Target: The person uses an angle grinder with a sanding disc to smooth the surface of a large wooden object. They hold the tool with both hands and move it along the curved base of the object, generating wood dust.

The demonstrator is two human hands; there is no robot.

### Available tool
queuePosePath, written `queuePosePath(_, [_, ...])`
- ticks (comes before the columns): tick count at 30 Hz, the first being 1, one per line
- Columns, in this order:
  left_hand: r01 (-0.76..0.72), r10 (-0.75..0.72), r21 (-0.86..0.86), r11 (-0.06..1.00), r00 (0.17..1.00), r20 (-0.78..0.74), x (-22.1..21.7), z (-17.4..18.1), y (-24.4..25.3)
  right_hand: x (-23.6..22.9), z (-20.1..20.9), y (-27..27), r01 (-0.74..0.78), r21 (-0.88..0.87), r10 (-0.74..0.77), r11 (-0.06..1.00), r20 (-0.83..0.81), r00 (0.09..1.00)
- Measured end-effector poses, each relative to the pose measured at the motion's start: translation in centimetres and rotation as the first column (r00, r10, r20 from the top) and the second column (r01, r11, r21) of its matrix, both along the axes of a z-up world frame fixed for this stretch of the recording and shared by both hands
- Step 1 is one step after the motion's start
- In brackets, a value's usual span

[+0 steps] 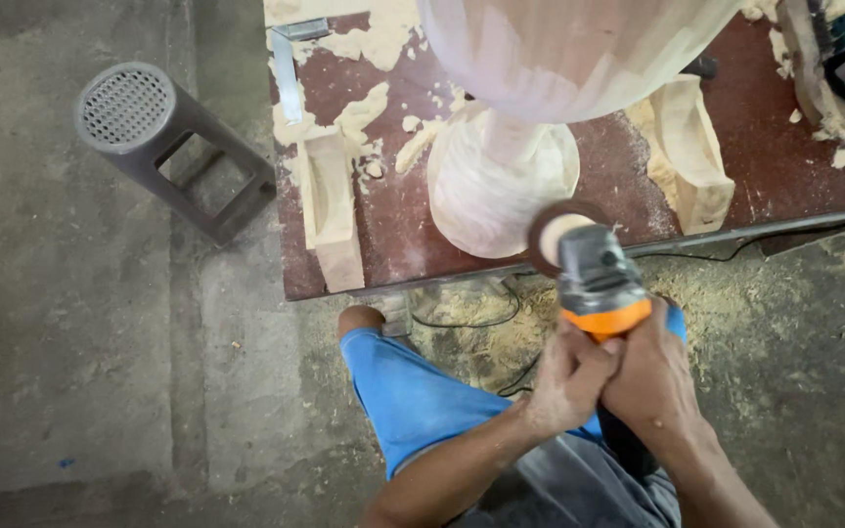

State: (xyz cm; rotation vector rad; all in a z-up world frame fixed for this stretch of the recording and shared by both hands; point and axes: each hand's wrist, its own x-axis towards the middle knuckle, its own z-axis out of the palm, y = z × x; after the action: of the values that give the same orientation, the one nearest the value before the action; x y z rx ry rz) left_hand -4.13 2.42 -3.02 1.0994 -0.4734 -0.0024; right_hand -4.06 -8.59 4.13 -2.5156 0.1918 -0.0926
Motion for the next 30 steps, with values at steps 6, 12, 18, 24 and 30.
queuePosePath(6, [-0.155,0.108,-0.035,0.987,0.816,-0.568,1.5,0.0,3.4,4.4,3.4,4.5,-0.434,-0.188,0.419,0.881,-0.114,0.901])
queuePosePath(12, [-0.15,-0.08,-0.386,0.91,0.851,-0.519,3.5,3.5,6.4,8.3,9.2,8.7,-0.402,-0.105,0.354,0.91,-0.309,0.883])
queuePosePath(18, [-0.155,-0.052,-0.328,0.932,0.837,-0.545,4.7,5.3,5.1,9.4,10.4,7.6,-0.415,-0.121,0.369,0.902,-0.282,0.885])
queuePosePath(24, [-0.16,0.093,-0.082,0.984,0.845,-0.526,3.8,4.8,1.9,8.7,8.6,3.7,-0.396,-0.127,0.342,0.909,-0.314,0.886])
queuePosePath(30, [-0.159,0.195,0.119,0.98,0.879,-0.434,3.4,3.9,-1.2,8.2,6.9,-0.2,-0.314,-0.043,0.28,0.948,-0.352,0.893])
